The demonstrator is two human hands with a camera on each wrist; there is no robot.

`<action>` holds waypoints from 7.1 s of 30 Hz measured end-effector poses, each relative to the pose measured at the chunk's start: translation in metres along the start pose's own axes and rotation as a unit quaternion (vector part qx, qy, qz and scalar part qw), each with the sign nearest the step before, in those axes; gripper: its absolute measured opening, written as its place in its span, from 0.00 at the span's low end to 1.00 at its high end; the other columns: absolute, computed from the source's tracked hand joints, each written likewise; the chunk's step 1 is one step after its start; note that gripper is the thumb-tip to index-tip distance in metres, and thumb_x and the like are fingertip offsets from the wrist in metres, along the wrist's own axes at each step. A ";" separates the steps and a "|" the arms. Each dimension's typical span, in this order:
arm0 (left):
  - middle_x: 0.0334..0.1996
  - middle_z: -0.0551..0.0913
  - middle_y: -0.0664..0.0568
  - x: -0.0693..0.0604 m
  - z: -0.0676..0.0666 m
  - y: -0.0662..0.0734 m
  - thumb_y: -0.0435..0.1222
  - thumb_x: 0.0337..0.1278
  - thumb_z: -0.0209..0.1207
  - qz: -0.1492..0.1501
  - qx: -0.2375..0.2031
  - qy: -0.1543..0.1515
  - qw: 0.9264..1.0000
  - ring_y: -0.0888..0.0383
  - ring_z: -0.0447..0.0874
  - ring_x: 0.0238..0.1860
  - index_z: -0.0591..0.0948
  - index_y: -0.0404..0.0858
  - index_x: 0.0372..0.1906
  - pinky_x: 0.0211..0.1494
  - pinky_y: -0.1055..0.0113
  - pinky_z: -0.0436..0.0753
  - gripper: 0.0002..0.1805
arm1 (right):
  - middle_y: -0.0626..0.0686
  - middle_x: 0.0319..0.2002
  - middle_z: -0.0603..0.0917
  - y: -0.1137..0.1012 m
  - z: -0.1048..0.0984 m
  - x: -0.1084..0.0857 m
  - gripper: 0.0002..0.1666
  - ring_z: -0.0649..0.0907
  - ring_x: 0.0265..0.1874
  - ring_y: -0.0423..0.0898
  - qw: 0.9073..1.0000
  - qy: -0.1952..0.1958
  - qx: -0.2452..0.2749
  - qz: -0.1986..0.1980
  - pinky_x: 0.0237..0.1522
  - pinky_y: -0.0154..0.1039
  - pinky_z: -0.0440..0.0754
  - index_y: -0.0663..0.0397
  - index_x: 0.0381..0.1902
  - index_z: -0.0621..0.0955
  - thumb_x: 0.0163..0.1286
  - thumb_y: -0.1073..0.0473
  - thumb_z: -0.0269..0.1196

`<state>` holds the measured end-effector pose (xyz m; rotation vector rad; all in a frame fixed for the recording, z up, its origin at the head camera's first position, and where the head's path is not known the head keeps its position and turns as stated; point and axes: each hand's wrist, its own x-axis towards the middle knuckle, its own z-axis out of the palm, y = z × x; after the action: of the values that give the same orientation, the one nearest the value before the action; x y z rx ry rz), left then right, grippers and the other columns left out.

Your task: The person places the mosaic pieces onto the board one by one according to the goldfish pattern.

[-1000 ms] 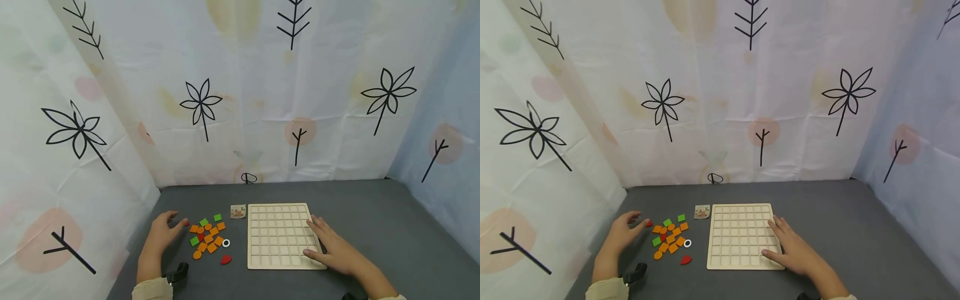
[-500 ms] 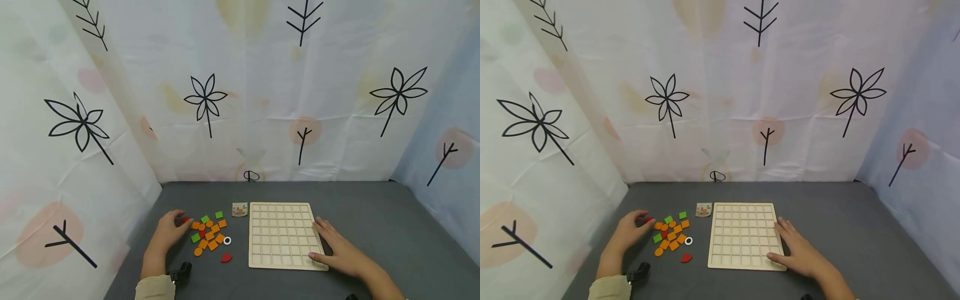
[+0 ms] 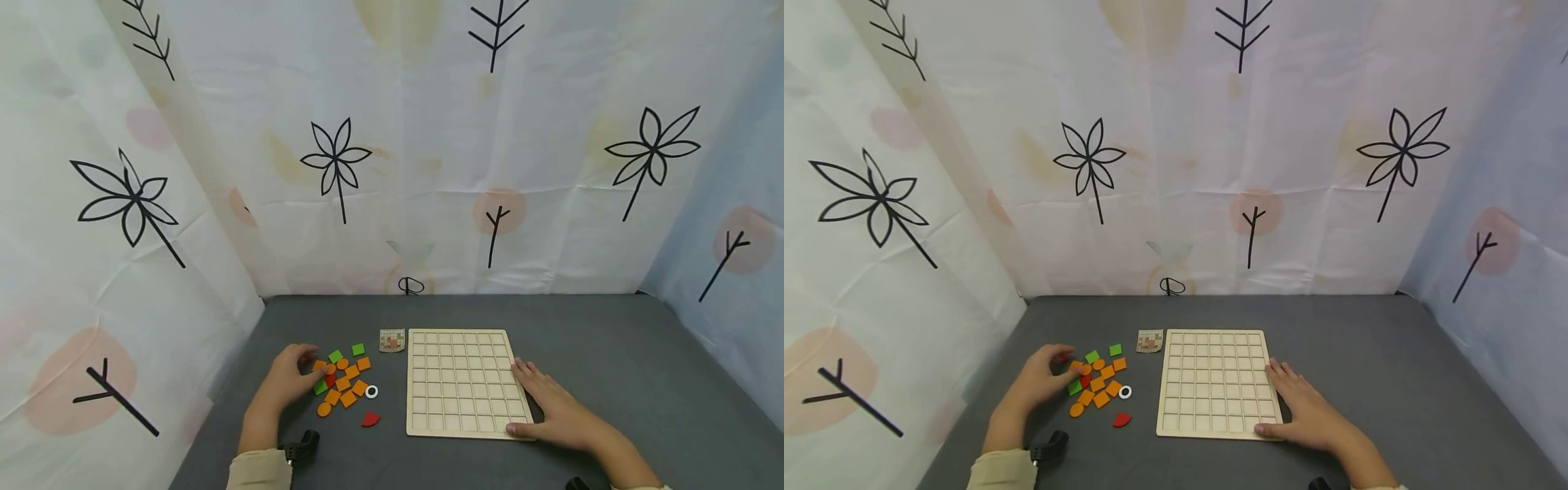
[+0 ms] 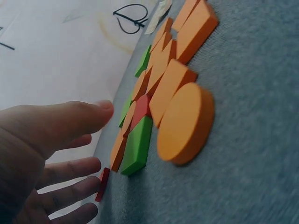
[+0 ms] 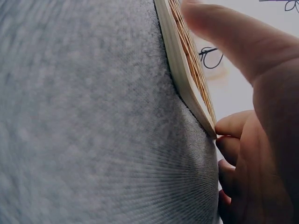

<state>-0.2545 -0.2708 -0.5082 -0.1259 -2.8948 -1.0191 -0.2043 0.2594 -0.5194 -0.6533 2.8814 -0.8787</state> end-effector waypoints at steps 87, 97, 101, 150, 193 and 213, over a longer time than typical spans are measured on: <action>0.48 0.81 0.50 0.003 0.017 0.011 0.41 0.65 0.73 -0.001 0.025 0.009 1.000 0.50 0.79 0.51 0.91 0.46 0.40 0.59 0.46 0.81 0.04 | 0.60 0.84 0.59 -0.002 -0.002 -0.001 0.67 0.58 0.82 0.71 1.000 -0.002 0.003 0.010 0.81 0.49 0.50 0.56 0.85 0.61 0.59 0.30 0.76; 0.47 0.82 0.50 0.003 0.021 0.011 0.44 0.61 0.76 0.002 0.046 0.018 0.999 0.51 0.80 0.49 0.91 0.45 0.41 0.57 0.47 0.83 0.09 | 0.63 0.84 0.58 -0.002 -0.002 -0.001 0.68 0.58 0.81 0.73 1.000 -0.006 0.008 0.009 0.70 0.14 0.31 0.57 0.85 0.60 0.59 0.30 0.76; 0.45 0.81 0.50 0.005 0.022 0.013 0.43 0.60 0.76 0.003 0.045 0.028 0.999 0.52 0.80 0.46 0.91 0.44 0.38 0.54 0.49 0.83 0.08 | 0.61 0.84 0.58 -0.002 -0.004 0.000 0.68 0.58 0.82 0.72 1.000 -0.005 0.002 0.013 0.82 0.54 0.49 0.56 0.85 0.60 0.59 0.30 0.76; 0.46 0.85 0.52 0.044 0.125 0.126 0.42 0.66 0.70 0.199 0.044 -0.002 0.979 0.53 0.82 0.49 0.92 0.41 0.41 0.56 0.55 0.84 0.09 | 0.65 0.84 0.58 -0.002 0.000 0.001 0.69 0.56 0.82 0.74 0.999 -0.028 0.011 0.011 0.73 0.78 0.53 0.62 0.84 0.58 0.60 0.30 0.75; 0.61 0.80 0.45 0.043 0.124 0.109 0.41 0.69 0.70 0.165 -0.076 -0.065 0.981 0.44 0.77 0.65 0.90 0.38 0.55 0.66 0.42 0.79 0.16 | 0.66 0.84 0.57 -0.003 -0.004 0.001 0.69 0.55 0.82 0.74 0.999 -0.029 0.014 0.018 0.73 0.78 0.53 0.61 0.85 0.58 0.60 0.30 0.75; 0.59 0.85 0.48 0.041 0.121 0.107 0.39 0.67 0.71 0.172 -0.100 -0.053 0.978 0.46 0.80 0.64 0.91 0.41 0.53 0.67 0.42 0.79 0.13 | 0.65 0.84 0.58 -0.003 -0.004 0.001 0.69 0.56 0.82 0.73 1.000 -0.025 0.007 0.017 0.73 0.78 0.54 0.61 0.85 0.59 0.59 0.30 0.75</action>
<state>-0.2891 -0.1092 -0.5321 -0.6863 -2.7104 -1.2610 -0.2050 0.2590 -0.5146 -0.6148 2.8301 -0.8661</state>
